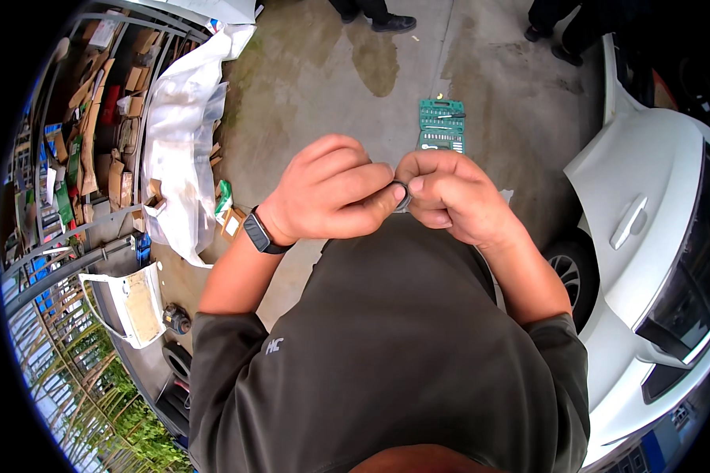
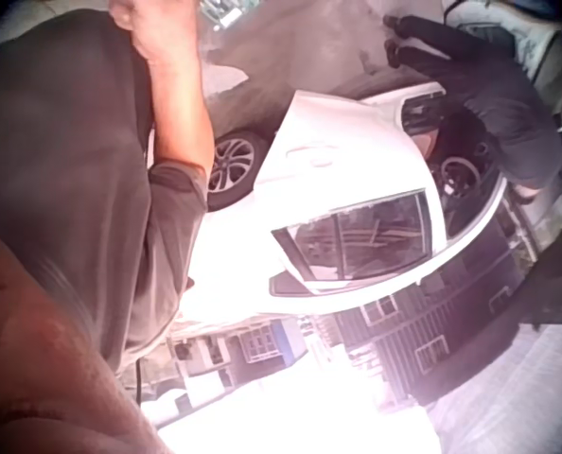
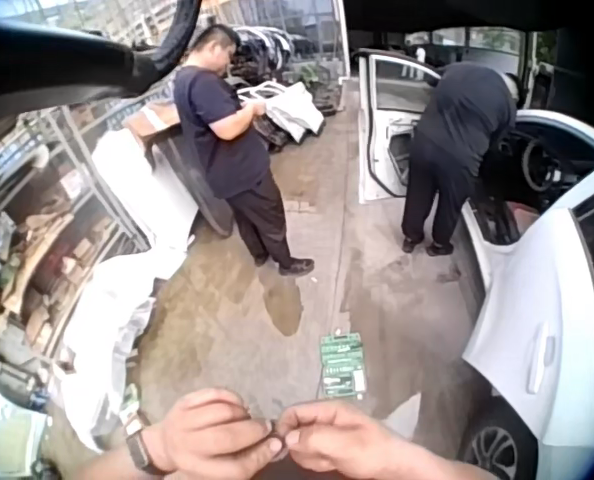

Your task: The person aligns a gasket onto a car door handle opening, assists with mounting door components on the car, reaches inside the vehicle under a rear seat, and handles a rubber grommet by hand.

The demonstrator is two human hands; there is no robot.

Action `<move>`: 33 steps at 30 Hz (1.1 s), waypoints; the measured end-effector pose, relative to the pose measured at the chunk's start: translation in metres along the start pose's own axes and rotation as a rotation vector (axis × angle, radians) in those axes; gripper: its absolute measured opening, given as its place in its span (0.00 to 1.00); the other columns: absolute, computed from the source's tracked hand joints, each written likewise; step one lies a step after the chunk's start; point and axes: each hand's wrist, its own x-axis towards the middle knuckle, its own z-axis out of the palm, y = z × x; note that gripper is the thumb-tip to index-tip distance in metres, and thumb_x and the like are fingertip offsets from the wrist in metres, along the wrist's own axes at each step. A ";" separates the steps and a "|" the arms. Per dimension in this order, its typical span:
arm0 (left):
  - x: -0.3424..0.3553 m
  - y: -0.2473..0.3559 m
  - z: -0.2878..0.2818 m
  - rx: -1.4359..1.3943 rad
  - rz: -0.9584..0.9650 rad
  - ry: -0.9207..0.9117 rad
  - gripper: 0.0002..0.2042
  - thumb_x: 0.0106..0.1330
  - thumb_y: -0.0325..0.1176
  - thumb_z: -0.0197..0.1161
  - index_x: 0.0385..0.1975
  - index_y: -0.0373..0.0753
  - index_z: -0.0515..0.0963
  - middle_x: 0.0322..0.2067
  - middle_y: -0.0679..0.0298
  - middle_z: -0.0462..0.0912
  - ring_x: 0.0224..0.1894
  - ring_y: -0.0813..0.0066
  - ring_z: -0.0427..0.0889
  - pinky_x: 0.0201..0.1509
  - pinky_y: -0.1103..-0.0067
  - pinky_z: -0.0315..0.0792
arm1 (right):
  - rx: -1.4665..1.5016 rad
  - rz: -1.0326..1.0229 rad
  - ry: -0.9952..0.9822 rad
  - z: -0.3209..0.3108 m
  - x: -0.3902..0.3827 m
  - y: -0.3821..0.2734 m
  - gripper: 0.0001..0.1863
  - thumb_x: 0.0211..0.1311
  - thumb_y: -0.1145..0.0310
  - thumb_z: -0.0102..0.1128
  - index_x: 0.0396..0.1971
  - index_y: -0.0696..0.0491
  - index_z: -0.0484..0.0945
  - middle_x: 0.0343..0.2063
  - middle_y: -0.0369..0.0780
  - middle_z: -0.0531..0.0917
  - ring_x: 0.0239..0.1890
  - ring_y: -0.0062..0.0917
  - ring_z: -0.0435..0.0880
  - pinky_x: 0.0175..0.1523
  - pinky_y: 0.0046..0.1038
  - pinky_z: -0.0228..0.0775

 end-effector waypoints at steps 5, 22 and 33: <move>-0.007 0.003 0.004 0.032 -0.045 0.056 0.12 0.53 0.23 0.74 0.32 0.45 0.79 0.37 0.68 0.80 0.30 0.69 0.75 0.35 0.74 0.75 | 0.231 0.043 -0.040 0.000 0.003 0.013 0.06 0.70 0.71 0.53 0.36 0.56 0.76 0.18 0.26 0.64 0.18 0.11 0.57 0.23 0.19 0.49; -0.004 0.039 0.010 -0.936 -1.137 0.300 0.07 0.69 0.23 0.65 0.45 0.35 0.79 0.36 0.67 0.81 0.38 0.81 0.79 0.43 0.80 0.75 | -0.683 -0.564 0.216 0.007 0.009 0.022 0.06 0.71 0.71 0.59 0.33 0.55 0.75 0.22 0.26 0.69 0.25 0.09 0.60 0.29 0.18 0.56; -0.026 0.030 0.018 -1.135 -1.157 0.131 0.08 0.75 0.33 0.63 0.36 0.37 0.74 0.31 0.72 0.78 0.31 0.88 0.71 0.35 0.85 0.69 | -0.599 -0.521 0.158 0.005 0.010 0.020 0.06 0.71 0.71 0.56 0.33 0.57 0.75 0.24 0.28 0.73 0.27 0.11 0.65 0.31 0.21 0.61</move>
